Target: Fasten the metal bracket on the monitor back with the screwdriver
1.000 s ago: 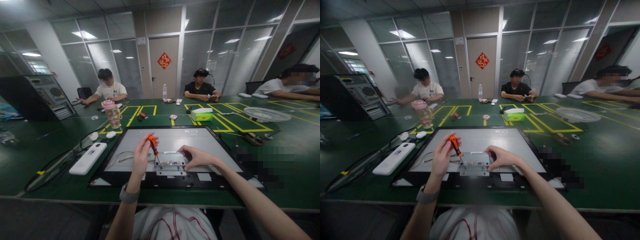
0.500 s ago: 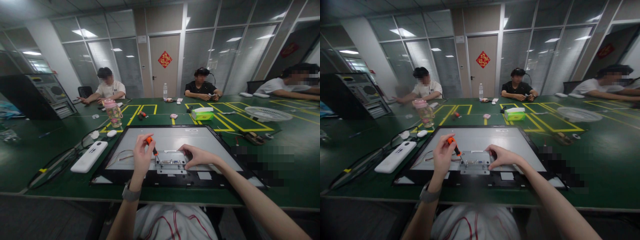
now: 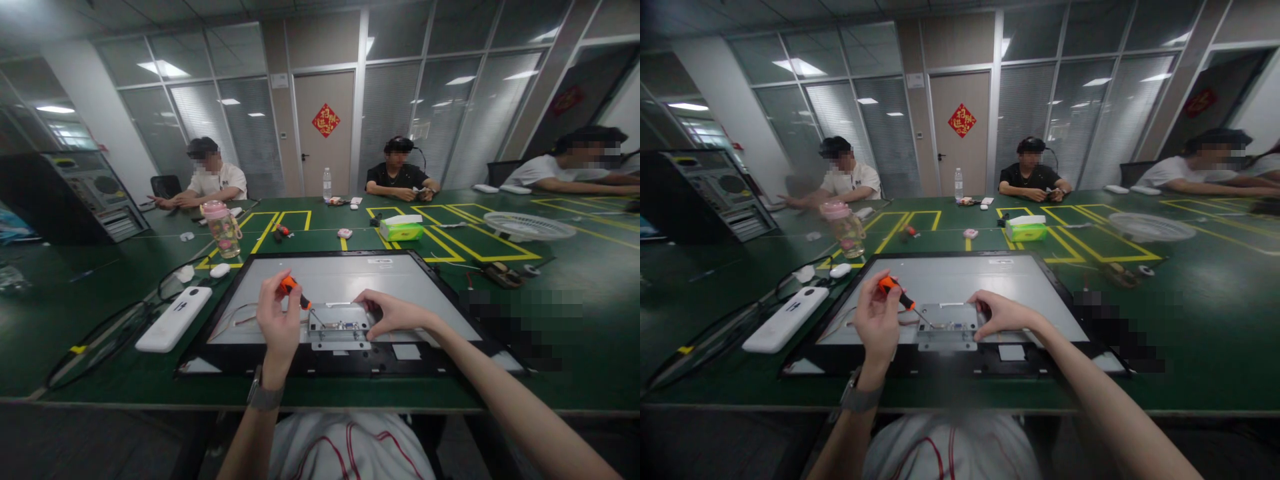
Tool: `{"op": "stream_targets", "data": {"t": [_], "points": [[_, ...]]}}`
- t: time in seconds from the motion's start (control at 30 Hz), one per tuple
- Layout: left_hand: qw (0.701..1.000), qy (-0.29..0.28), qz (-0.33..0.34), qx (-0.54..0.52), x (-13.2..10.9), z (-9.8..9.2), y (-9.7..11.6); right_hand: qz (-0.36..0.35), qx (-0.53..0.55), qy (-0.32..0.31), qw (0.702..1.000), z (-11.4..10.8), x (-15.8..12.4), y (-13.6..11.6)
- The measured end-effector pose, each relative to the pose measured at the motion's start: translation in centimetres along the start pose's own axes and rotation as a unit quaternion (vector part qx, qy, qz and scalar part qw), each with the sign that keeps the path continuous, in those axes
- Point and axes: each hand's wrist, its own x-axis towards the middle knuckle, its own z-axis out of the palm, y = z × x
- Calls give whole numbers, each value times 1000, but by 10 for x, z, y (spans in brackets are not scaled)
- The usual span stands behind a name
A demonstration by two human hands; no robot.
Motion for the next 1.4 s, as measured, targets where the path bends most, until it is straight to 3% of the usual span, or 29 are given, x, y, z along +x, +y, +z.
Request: {"op": "stream_targets", "data": {"t": [0.1,0.23,0.87,1.1,1.2,1.3,1.4], "points": [[997,-9,-39,-66,-6,7,4,0,-3,1,1000,1,0,1],[991,-70,-79,-82,-16,18,9,-3,1,-1,1000,1,-1,-1],[988,-150,-12,-13,-27,24,9,0,12,5,1000,1,0,-2],[973,-215,-68,-52,-23,29,15,-2,5,8,1000,2,0,-1],[969,-238,-35,-54,-17,34,22,-2,7,6,1000,2,1,-2],[976,-215,-11,-34,-11,38,27,-5,9,9,1000,2,1,-2],[976,-201,-56,-62,-11,40,27,-7,11,12,1000,2,1,-1]]}}
